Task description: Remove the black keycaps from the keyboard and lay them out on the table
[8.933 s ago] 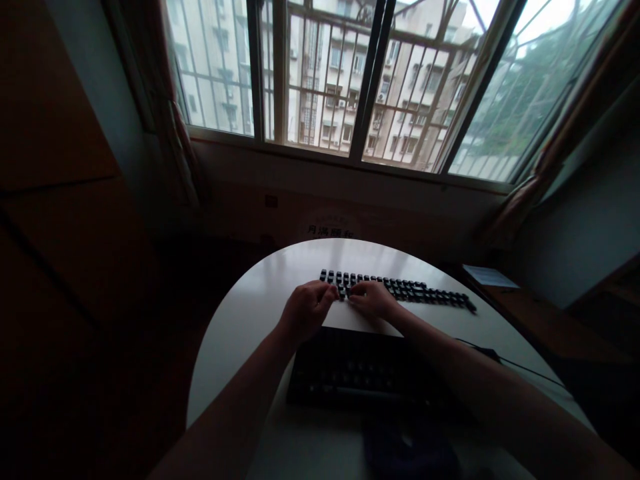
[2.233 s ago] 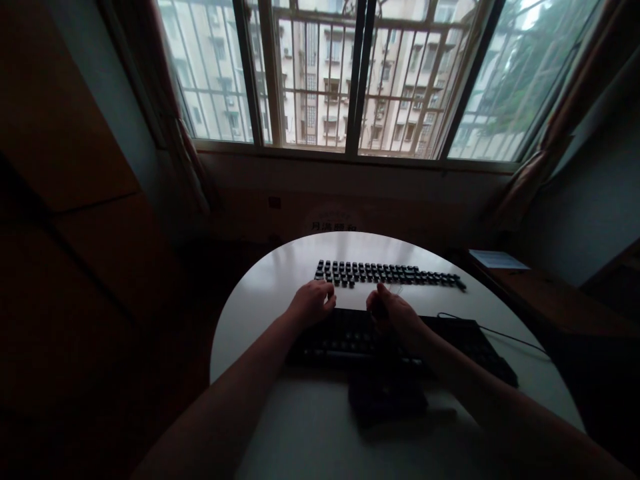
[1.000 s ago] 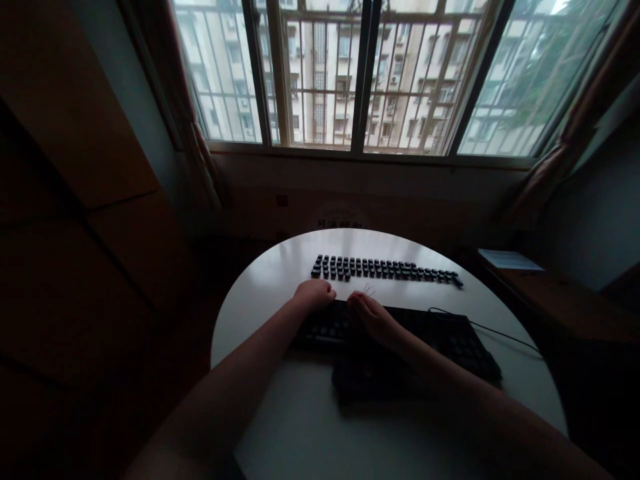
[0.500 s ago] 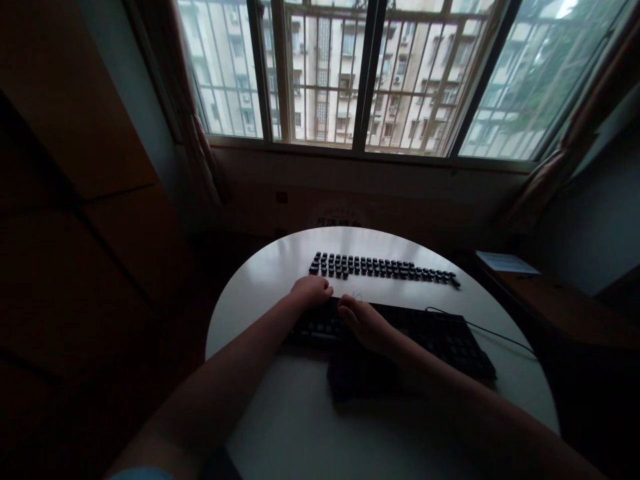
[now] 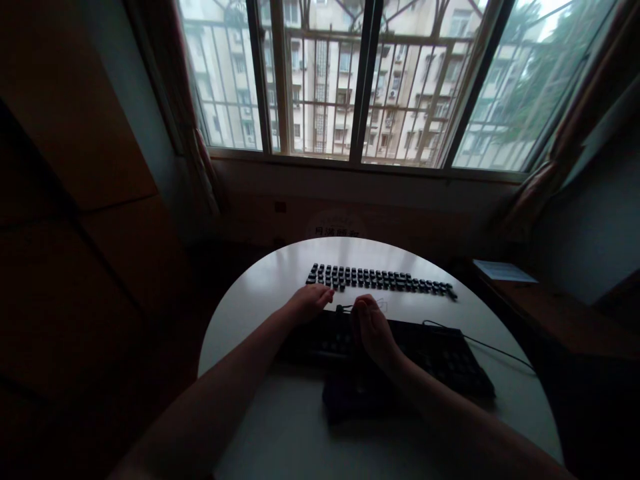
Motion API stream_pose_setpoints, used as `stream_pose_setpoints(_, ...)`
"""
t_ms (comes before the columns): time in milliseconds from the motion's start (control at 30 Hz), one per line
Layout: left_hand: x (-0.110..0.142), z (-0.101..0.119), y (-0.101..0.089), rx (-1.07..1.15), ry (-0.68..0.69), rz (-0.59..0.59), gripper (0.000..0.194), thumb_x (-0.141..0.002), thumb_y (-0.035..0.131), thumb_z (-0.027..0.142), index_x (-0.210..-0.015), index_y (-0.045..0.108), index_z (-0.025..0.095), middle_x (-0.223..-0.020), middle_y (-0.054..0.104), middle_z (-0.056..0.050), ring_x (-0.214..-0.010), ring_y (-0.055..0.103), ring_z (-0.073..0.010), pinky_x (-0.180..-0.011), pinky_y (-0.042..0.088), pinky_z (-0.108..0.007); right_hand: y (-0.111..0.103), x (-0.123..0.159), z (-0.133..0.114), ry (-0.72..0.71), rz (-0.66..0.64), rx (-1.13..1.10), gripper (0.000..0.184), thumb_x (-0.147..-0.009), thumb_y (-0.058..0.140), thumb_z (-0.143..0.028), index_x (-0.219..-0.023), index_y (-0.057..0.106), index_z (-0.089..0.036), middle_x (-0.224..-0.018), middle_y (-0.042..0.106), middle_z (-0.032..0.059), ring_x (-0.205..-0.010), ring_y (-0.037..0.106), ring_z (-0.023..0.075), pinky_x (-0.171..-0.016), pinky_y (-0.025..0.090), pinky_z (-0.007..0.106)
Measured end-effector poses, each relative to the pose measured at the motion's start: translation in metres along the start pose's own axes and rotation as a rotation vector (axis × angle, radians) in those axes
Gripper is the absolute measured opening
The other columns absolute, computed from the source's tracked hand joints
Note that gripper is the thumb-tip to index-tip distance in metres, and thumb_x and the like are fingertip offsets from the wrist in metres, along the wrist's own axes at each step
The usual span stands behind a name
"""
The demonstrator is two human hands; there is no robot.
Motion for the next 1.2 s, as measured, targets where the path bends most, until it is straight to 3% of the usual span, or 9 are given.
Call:
stream_pose_setpoints(200,0.008,0.028,-0.003,0.228,0.213,-0.07,0.035,-0.098,0.035,0.038,-0.098,0.063,0.018,-0.096,0.066,-0.006,-0.09,0.059,-0.0209,-0.081,0.044,-0.03,-0.002,0.002,-0.006,-0.05,0.042,-0.011,0.031,-0.098,0.039,-0.054,-0.095,0.046,-0.023,-0.055,0.045,-0.0083,-0.039,0.044,0.0092,-0.038,0.033,0.019)
stream_pose_setpoints(400,0.01,0.031,-0.005,0.223,0.17,-0.057,0.024,-0.094,0.04,0.034,-0.094,0.058,0.018,-0.092,0.062,-0.005,-0.086,0.056,-0.0205,-0.076,0.042,-0.03,0.001,0.005,-0.013,-0.069,0.012,0.127,0.031,-0.099,0.036,-0.05,-0.091,0.049,-0.023,-0.053,0.045,-0.0074,-0.039,0.041,0.0092,-0.038,0.03,0.02)
stream_pose_setpoints(633,0.009,0.03,-0.006,0.25,0.158,-0.048,0.03,-0.096,0.037,0.04,-0.088,0.056,0.018,-0.086,0.06,-0.003,-0.081,0.054,-0.0189,-0.072,0.041,-0.028,0.003,0.006,-0.016,-0.107,0.005,0.135,0.029,-0.098,0.039,-0.047,-0.09,0.051,-0.023,-0.056,0.044,-0.0061,-0.044,0.041,0.01,-0.041,0.033,0.02)
stream_pose_setpoints(833,0.011,0.027,-0.007,0.248,0.162,-0.028,0.026,-0.096,0.037,0.037,-0.098,0.056,0.019,-0.096,0.061,-0.005,-0.087,0.055,-0.0206,-0.078,0.042,-0.03,0.004,0.008,-0.02,-0.138,0.009,0.155,0.025,-0.098,0.04,-0.043,-0.094,0.053,-0.022,-0.065,0.052,-0.003,-0.05,0.047,0.0111,-0.046,0.039,0.021)
stream_pose_setpoints(1000,0.011,0.027,-0.012,0.271,0.158,-0.02,0.019,-0.091,0.04,0.03,-0.092,0.055,0.018,-0.094,0.06,-0.005,-0.088,0.055,-0.0209,-0.079,0.042,-0.03,0.005,0.012,-0.024,-0.208,-0.011,0.198,0.022,-0.097,0.044,-0.041,-0.096,0.055,-0.022,-0.072,0.056,-0.0005,-0.055,0.051,0.0127,-0.05,0.041,0.023)
stream_pose_setpoints(1200,0.01,0.017,-0.024,0.353,0.125,0.01,0.02,-0.09,0.035,0.028,-0.088,0.052,0.018,-0.082,0.056,-0.003,-0.08,0.053,-0.0189,-0.072,0.043,-0.028,-0.004,0.007,-0.025,-0.126,0.034,0.163,0.03,-0.097,0.043,-0.05,-0.097,0.054,-0.022,-0.066,0.057,-0.0019,-0.048,0.05,0.0119,-0.044,0.039,0.022)
Point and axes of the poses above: each hand's wrist, its own x-axis away from the middle knuckle, its own y-axis out of the palm, z = x × y, the point moved 10 cm from there along -x, towards the middle knuckle
